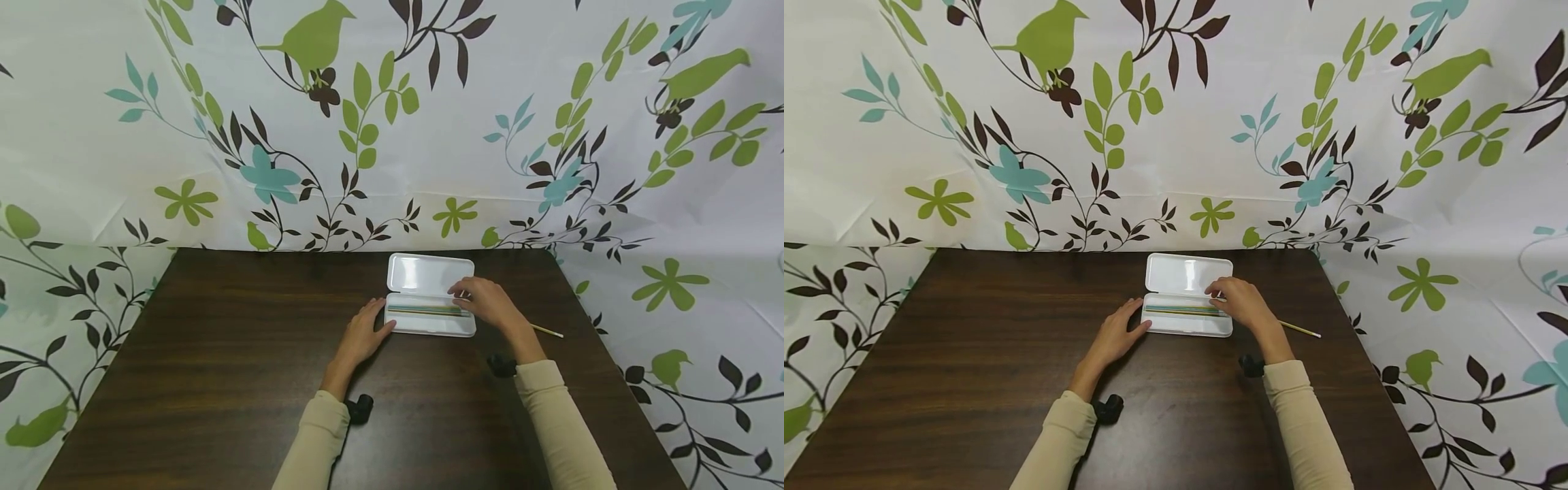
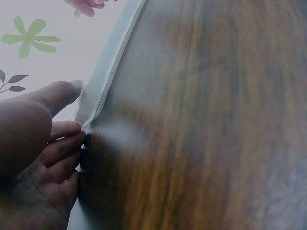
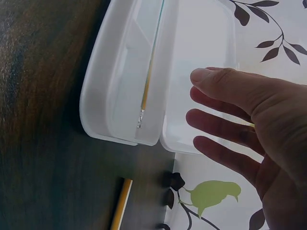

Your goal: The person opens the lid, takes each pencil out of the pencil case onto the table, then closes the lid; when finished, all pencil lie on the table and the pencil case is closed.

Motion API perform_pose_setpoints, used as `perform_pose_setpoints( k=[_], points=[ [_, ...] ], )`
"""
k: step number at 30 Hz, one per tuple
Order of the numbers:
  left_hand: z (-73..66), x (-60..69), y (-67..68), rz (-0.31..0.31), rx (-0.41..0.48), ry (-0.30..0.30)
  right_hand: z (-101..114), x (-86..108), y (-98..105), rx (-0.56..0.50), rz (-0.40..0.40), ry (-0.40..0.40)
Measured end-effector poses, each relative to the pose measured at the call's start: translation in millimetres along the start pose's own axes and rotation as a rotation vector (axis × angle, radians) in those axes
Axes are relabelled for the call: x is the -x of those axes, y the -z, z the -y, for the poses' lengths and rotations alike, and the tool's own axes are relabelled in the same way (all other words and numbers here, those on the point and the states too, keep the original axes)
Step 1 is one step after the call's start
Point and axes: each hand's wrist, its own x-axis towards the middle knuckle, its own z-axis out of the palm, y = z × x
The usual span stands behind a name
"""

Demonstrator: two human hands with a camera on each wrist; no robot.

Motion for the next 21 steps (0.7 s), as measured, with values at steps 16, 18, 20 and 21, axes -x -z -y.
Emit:
perform_pose_setpoints(
  k=[16, 18, 20, 21],
  points=[
    [-1.9, -0.7, 2.6, -0.006, 0.01, -0.008, -5.6, -2.1, -15.0, -0.076, 0.065, -0.032],
    [-1.8, -0.3, 2.6, -0.005, 0.008, -0.007, -6.4, -1.7, -17.1, -0.087, 0.074, -0.031],
    [-2.3, 0.3, 2.8, 0.003, 0.005, 0.0, -7.3, -1.5, -19.1, -0.094, 0.081, -0.027],
    [-2.3, 0.5, 2.8, 0.004, 0.004, 0.002, -7.7, -1.3, -19.8, -0.097, 0.082, -0.021]
  ],
)
